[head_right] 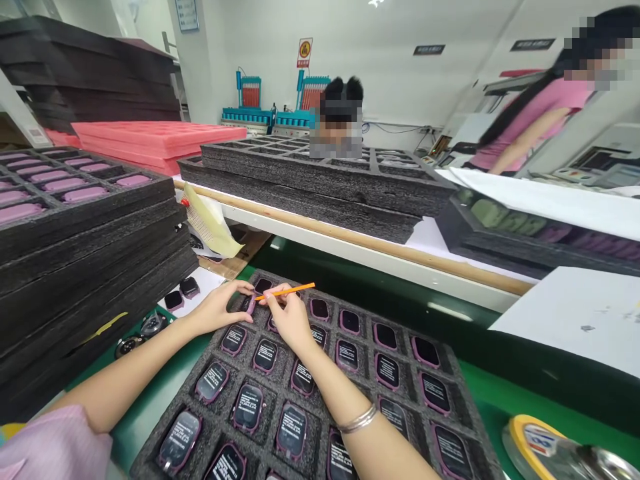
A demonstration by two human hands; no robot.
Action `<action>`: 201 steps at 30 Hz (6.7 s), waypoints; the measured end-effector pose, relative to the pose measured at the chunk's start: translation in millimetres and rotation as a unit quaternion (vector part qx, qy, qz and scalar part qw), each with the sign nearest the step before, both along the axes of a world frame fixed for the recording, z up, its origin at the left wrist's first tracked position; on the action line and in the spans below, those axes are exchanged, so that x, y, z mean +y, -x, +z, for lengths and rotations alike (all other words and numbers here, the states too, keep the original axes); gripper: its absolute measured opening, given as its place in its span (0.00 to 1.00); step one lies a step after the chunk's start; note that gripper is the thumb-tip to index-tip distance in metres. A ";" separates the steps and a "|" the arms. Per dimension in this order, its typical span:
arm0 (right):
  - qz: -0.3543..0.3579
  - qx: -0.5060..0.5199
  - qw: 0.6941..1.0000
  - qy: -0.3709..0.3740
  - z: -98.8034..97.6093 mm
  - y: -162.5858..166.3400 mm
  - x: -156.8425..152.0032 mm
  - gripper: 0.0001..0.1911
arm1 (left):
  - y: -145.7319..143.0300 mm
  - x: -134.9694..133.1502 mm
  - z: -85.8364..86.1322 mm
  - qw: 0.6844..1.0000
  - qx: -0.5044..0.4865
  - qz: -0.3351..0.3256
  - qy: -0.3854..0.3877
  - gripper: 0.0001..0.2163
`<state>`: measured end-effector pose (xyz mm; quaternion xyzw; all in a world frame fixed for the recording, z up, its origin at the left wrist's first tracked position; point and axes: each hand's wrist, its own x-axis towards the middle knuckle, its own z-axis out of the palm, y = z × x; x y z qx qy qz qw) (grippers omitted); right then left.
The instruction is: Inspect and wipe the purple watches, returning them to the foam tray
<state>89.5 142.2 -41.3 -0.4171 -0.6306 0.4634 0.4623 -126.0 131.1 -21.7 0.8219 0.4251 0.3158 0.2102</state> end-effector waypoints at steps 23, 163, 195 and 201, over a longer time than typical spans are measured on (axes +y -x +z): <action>-0.058 0.026 0.998 0.023 16.5 -57.2 -4.1 0.14 | -23.2 -10.3 15.4 0.991 0.087 -0.086 -0.048 0.15; -0.291 -0.023 0.955 -0.048 39.3 -206.7 -84.7 0.16 | -193.7 -6.8 28.4 0.964 0.106 -0.242 -0.042 0.14; -0.258 -0.122 0.958 -0.029 18.5 -220.5 -102.1 0.19 | -241.1 -12.0 7.4 0.973 0.057 -0.222 -0.018 0.21; -0.258 -0.126 0.957 -0.041 15.4 -219.8 -102.7 0.22 | -239.9 -15.4 7.5 0.974 0.055 -0.219 -0.015 0.22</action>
